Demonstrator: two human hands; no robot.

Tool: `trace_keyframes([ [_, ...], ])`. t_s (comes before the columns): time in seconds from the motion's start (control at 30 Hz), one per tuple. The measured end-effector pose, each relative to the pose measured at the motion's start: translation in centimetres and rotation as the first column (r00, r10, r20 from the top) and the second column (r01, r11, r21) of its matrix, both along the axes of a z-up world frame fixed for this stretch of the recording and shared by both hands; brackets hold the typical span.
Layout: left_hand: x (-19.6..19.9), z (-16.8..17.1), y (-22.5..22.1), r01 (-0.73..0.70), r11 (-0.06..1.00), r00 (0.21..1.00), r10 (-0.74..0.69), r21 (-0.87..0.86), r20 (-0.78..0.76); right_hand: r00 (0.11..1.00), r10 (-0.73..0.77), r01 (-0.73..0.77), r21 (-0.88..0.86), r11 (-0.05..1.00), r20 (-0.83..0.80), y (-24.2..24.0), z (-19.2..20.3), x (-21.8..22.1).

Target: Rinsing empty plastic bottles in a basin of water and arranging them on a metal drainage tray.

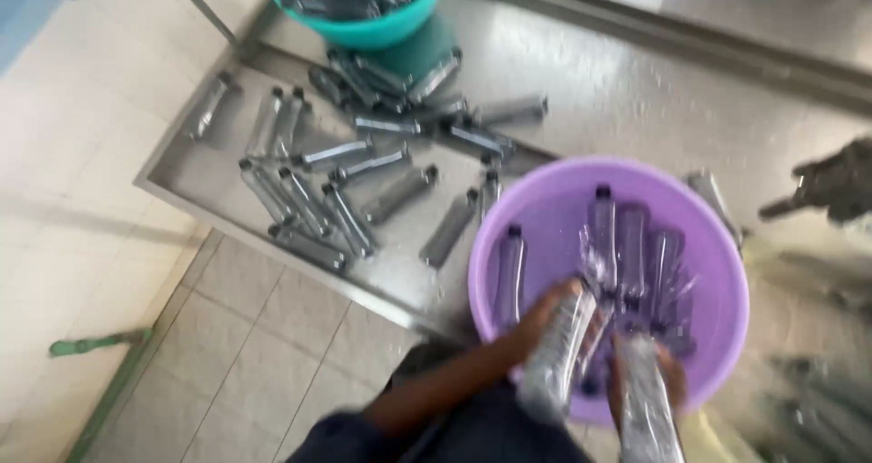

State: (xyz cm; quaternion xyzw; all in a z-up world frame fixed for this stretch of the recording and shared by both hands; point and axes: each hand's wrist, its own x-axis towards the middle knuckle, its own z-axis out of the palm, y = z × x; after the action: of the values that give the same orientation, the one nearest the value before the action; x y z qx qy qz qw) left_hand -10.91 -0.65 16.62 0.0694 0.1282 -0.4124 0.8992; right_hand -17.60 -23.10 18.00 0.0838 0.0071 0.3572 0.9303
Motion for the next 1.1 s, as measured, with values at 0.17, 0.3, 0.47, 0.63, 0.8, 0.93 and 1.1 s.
trace_keyframes([
  [0.17,2.9,-1.9,0.0,0.084,0.991,0.989,-0.071,0.101,-0.129,0.977,-0.145,0.111,-0.213,0.971,-0.154,-0.6,-2.6,1.0],
  [0.3,1.1,-7.6,0.4,0.064,0.981,0.996,-0.051,0.184,-0.073,0.885,-0.443,0.348,-0.430,0.833,-0.141,-0.1,-9.1,-2.3],
  [0.47,1.2,-4.8,1.1,-0.030,0.928,0.998,0.009,0.371,0.058,0.980,-0.195,0.146,-0.539,0.829,-0.035,5.4,7.6,-1.0],
  [0.63,3.5,-8.4,0.1,-0.094,0.854,0.996,0.075,0.512,0.058,0.971,-0.206,0.147,-0.374,0.916,-0.124,7.5,7.5,-1.5],
  [0.8,6.0,-10.9,-1.6,-0.059,0.856,0.995,0.006,0.514,0.103,0.985,-0.040,0.037,-0.023,0.999,-0.166,8.9,8.1,-1.0],
  [0.93,6.3,-11.2,-0.4,0.041,0.885,0.999,-0.033,0.463,-0.026,0.963,-0.205,0.173,-0.182,0.968,-0.175,9.7,11.5,-0.9],
  [1.1,4.8,-7.3,0.4,0.024,0.983,0.986,0.007,0.179,-0.168,0.963,-0.267,0.246,-0.305,0.920,-0.030,6.8,9.7,1.1],
])
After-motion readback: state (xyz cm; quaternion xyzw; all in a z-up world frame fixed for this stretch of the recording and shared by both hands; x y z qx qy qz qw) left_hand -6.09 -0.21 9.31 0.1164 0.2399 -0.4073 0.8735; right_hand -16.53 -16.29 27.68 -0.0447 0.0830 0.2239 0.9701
